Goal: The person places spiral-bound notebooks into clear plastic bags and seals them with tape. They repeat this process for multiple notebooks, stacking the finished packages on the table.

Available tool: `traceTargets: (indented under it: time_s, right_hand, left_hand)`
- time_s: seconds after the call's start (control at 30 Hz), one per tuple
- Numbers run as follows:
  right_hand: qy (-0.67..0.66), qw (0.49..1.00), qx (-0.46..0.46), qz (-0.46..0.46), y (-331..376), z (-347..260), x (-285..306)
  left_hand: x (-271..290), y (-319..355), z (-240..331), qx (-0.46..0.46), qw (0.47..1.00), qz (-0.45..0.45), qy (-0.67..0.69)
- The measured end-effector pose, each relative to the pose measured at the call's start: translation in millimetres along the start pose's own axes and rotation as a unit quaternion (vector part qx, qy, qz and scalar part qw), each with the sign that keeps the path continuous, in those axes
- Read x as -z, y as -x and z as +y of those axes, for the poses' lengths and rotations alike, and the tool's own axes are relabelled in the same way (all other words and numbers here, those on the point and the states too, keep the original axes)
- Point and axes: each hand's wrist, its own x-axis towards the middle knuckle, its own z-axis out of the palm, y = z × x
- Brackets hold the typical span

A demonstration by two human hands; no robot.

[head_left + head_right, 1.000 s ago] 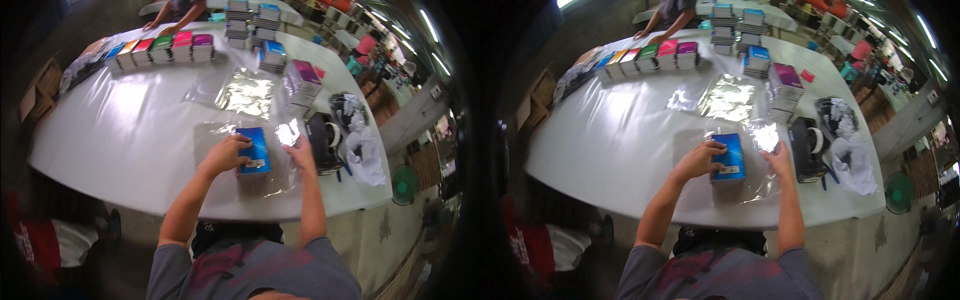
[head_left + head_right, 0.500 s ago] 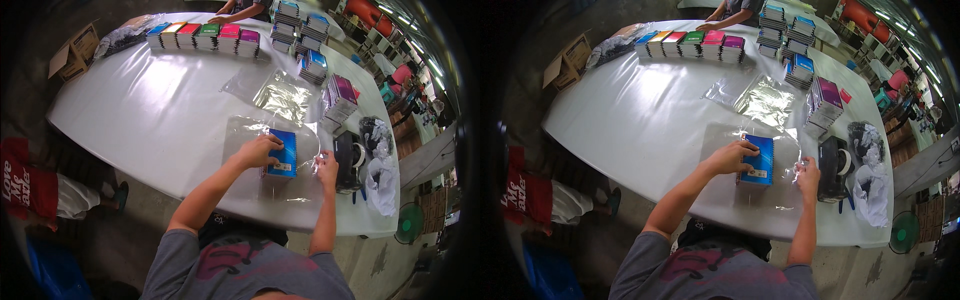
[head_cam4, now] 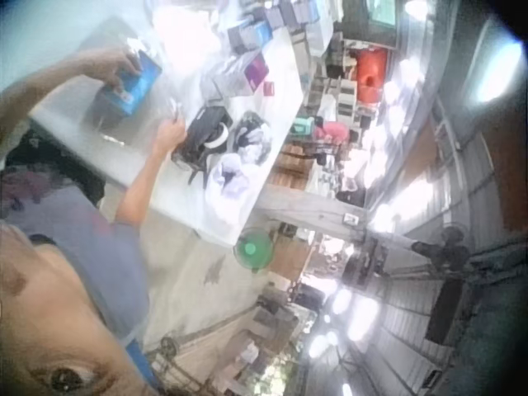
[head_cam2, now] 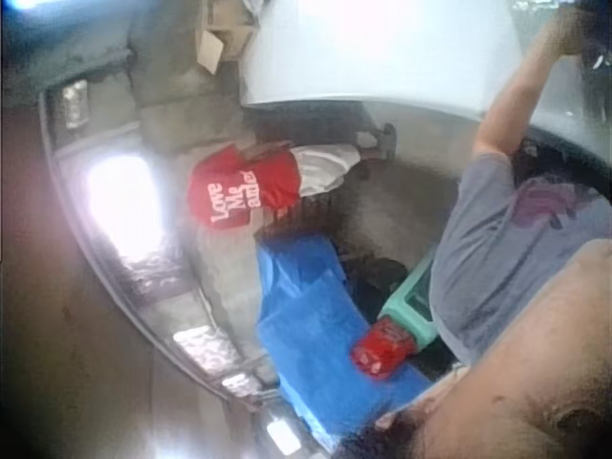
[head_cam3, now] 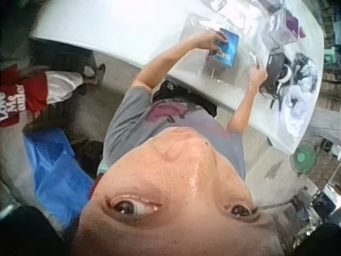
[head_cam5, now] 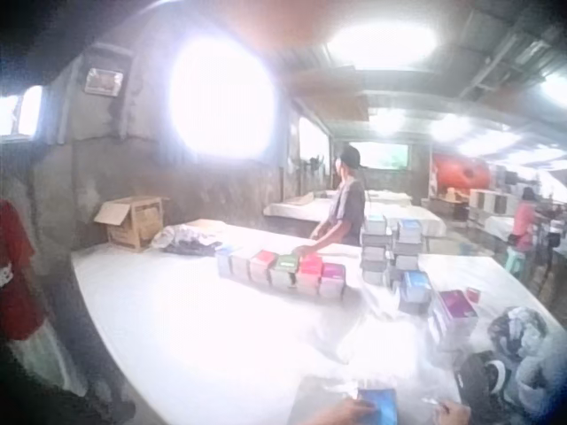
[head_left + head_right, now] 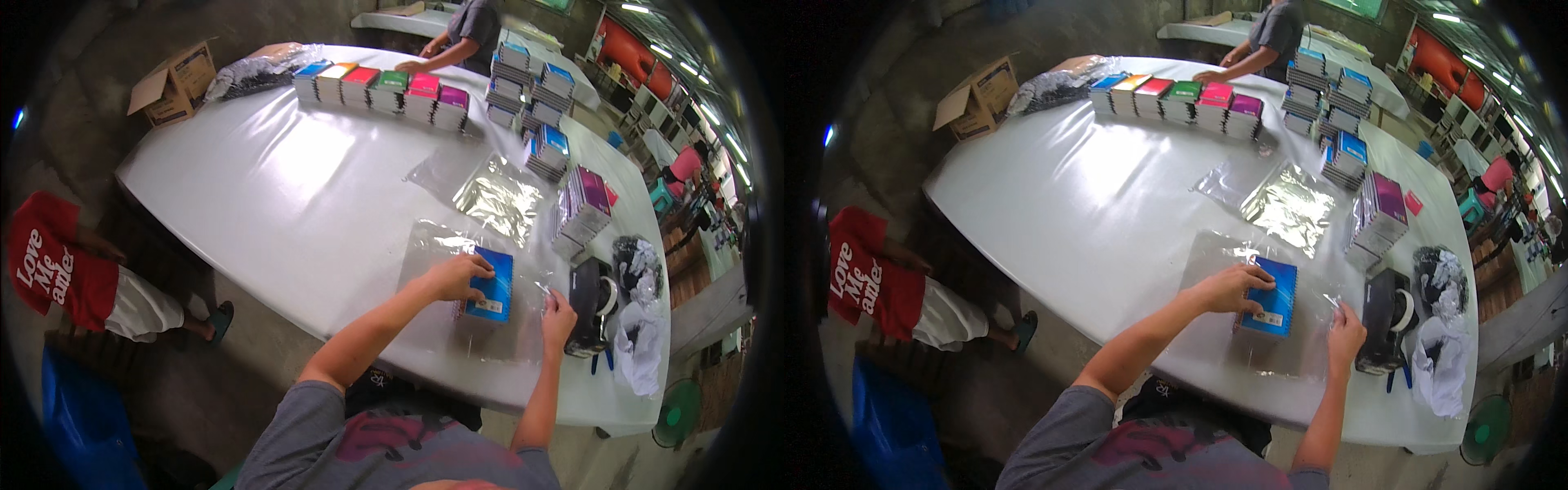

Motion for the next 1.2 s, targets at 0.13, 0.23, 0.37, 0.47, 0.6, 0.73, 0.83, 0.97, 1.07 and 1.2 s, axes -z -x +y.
traceTargets:
  time_s: [0.13, 0.23, 0.37, 0.47, 0.6, 0.73, 0.83, 0.97, 1.07, 1.2]
  right_hand:
    - [-0.039, 0.991, -0.12, -0.042, -1, -11, 3]
    - [-0.146, 0.961, -0.202, -0.123, -3, -25, 14]
    - [-0.128, 0.988, -0.068, -0.046, 16, -7, 5]
    - [-0.205, 0.96, -0.175, -0.075, 16, -16, 12]
    - [-0.264, 0.905, -0.305, -0.134, 12, -1, 10]
    - [-0.292, 0.859, -0.328, -0.263, 8, 18, 6]
    - [-0.367, 0.842, -0.266, -0.294, 3, -1, 19]
    - [-0.515, 0.761, -0.224, -0.323, -17, -53, 32]
    - [-0.363, 0.865, -0.134, -0.321, -11, -99, 6]
    - [-0.22, 0.916, -0.045, -0.333, -1, -108, -2]
  left_hand:
    - [-2, -1, -1, 0.01, 1.0, 0.0, 0.001]
    - [0, 0, 0, 0.007, 1.0, -0.002, 0.008]
    - [-2, -1, -1, 0.007, 1.0, -0.003, 0.009]
    - [-2, 0, -3, 0.003, 1.0, 0.002, 0.011]
    - [-3, -1, -3, -0.016, 1.0, 0.004, 0.007]
    - [-5, -4, -4, -0.011, 1.0, 0.001, 0.008]
    - [-1, -3, -3, -0.001, 1.0, -0.011, -0.022]
    - [13, -3, 44, 0.055, 0.996, -0.046, -0.049]
    - [-1, -15, 46, 0.008, 0.996, -0.037, -0.084]
    - [-3, -24, 35, -0.012, 0.993, -0.052, -0.106]
